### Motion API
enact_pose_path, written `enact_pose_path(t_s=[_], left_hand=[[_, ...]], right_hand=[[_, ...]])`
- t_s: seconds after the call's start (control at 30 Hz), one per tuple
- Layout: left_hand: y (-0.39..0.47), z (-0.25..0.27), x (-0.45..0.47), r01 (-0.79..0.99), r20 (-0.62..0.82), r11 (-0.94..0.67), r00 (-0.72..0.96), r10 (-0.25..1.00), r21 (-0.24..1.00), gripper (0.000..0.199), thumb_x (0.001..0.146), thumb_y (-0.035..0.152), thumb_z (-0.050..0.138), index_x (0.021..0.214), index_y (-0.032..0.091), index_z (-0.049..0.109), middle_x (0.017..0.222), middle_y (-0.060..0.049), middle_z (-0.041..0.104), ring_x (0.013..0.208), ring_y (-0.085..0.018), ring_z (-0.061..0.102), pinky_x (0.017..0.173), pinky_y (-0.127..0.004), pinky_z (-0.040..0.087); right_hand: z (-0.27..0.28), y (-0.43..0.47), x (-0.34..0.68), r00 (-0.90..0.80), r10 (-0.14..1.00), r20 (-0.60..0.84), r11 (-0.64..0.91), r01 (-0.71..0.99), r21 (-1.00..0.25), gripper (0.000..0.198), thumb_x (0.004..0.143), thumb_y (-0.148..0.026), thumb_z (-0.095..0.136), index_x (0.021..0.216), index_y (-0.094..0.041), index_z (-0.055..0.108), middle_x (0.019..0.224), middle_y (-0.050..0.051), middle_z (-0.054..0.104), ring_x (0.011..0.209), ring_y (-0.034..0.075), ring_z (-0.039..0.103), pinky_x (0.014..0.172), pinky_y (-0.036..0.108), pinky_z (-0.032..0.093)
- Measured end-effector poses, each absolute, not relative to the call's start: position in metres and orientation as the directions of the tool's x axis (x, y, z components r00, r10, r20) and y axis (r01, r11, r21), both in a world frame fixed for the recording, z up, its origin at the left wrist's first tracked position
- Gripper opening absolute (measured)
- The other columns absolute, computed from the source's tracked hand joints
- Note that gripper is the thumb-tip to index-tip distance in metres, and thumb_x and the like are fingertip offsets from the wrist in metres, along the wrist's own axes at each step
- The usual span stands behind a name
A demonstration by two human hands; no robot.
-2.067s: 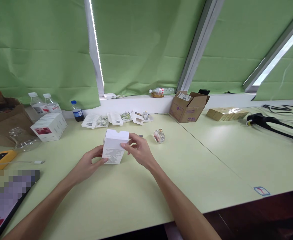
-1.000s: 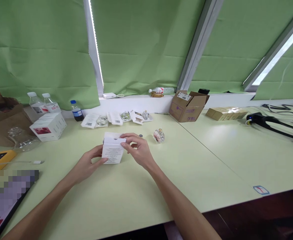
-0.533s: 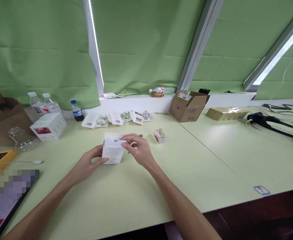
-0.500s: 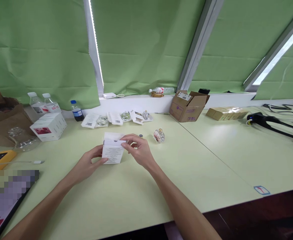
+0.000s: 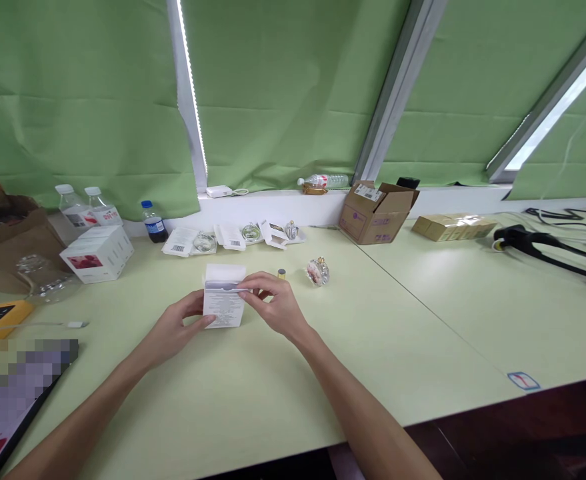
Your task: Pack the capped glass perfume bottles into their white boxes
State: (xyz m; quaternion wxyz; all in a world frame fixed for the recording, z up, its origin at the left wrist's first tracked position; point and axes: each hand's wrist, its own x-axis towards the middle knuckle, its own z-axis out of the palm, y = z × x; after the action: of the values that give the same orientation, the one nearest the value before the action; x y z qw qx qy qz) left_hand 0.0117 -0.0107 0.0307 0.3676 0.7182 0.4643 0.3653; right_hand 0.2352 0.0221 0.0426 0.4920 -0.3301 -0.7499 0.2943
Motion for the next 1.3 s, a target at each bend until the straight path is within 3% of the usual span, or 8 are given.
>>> enact_pose_path(t_s=[0.2, 0.4, 0.67, 0.8, 0.93, 1.13, 1.3], left_hand=[[-0.010, 0.029, 0.011, 0.373, 0.182, -0.286, 0.289, 0.940, 0.883, 0.044, 0.086, 0.036, 0.050, 0.127, 0.021, 0.049, 0.125, -0.008, 0.059, 0.106, -0.023, 0.061, 0.093, -0.042, 0.049], [-0.009, 0.028, 0.010, 0.367, 0.176, -0.281, 0.294, 0.940, 0.887, 0.043, 0.085, 0.035, 0.051, 0.125, 0.021, 0.050, 0.121, -0.007, 0.062, 0.104, -0.023, 0.062, 0.092, -0.042, 0.050], [-0.010, 0.026, 0.012, 0.426, 0.220, -0.315, 0.258, 0.941, 0.848, 0.048, 0.086, 0.041, 0.051, 0.130, 0.023, 0.043, 0.127, -0.008, 0.057, 0.109, -0.024, 0.059, 0.090, -0.040, 0.049], [-0.013, 0.026, 0.011, 0.603, 0.479, -0.462, 0.146, 0.866, 0.651, 0.071, 0.082, 0.040, 0.060, 0.142, 0.028, 0.024, 0.142, -0.010, 0.040, 0.118, -0.026, 0.052, 0.096, -0.042, 0.045], [-0.013, 0.025, 0.007, 0.721, 0.672, -0.607, 0.269, 0.690, 0.335, 0.053, 0.084, 0.031, 0.058, 0.135, 0.031, 0.040, 0.148, -0.006, 0.031, 0.131, -0.027, 0.039, 0.101, -0.039, 0.041], [-0.006, 0.019, -0.001, 0.793, 0.791, -0.607, 0.331, 0.513, 0.062, 0.037, 0.082, 0.022, 0.061, 0.119, 0.027, 0.056, 0.142, -0.007, 0.043, 0.128, -0.027, 0.043, 0.100, -0.043, 0.044], [-0.003, 0.020, -0.003, 0.805, 0.829, -0.591, 0.364, 0.425, -0.051, 0.039, 0.078, 0.016, 0.064, 0.116, 0.023, 0.059, 0.134, -0.009, 0.053, 0.123, -0.024, 0.050, 0.099, -0.039, 0.047]], right_hand=[[0.042, 0.020, 0.233, -0.334, 0.702, 0.629, 0.708, 0.232, -0.667, 0.019, 0.083, -0.035, 0.061, 0.096, -0.028, 0.072, 0.099, 0.007, 0.067, 0.078, 0.018, 0.063, 0.061, 0.033, 0.054], [0.043, 0.018, 0.231, -0.315, 0.733, 0.603, 0.678, 0.263, -0.687, 0.022, 0.085, -0.037, 0.058, 0.078, -0.025, 0.074, 0.097, 0.007, 0.068, 0.078, 0.020, 0.064, 0.061, 0.034, 0.054], [0.041, 0.015, 0.225, -0.324, 0.721, 0.613, 0.687, 0.222, -0.691, 0.018, 0.082, -0.034, 0.062, 0.096, -0.026, 0.072, 0.100, 0.007, 0.066, 0.079, 0.017, 0.064, 0.061, 0.031, 0.054], [0.039, 0.014, 0.224, -0.331, 0.703, 0.630, 0.708, 0.238, -0.665, 0.019, 0.084, -0.033, 0.060, 0.098, -0.026, 0.071, 0.102, 0.007, 0.065, 0.077, 0.016, 0.063, 0.061, 0.031, 0.054], [0.037, 0.013, 0.223, -0.340, 0.684, 0.645, 0.728, 0.257, -0.635, 0.020, 0.085, -0.031, 0.058, 0.100, -0.026, 0.070, 0.107, 0.007, 0.064, 0.080, 0.017, 0.063, 0.062, 0.030, 0.055], [0.030, 0.014, 0.222, -0.279, 0.661, 0.696, 0.746, 0.337, -0.574, 0.023, 0.086, -0.028, 0.057, 0.104, -0.026, 0.070, 0.121, 0.007, 0.062, 0.089, 0.018, 0.065, 0.063, 0.029, 0.059], [0.025, 0.016, 0.223, -0.260, 0.672, 0.693, 0.733, 0.360, -0.577, 0.024, 0.086, -0.026, 0.057, 0.105, -0.023, 0.070, 0.114, 0.008, 0.067, 0.103, 0.024, 0.065, 0.063, 0.028, 0.060]])
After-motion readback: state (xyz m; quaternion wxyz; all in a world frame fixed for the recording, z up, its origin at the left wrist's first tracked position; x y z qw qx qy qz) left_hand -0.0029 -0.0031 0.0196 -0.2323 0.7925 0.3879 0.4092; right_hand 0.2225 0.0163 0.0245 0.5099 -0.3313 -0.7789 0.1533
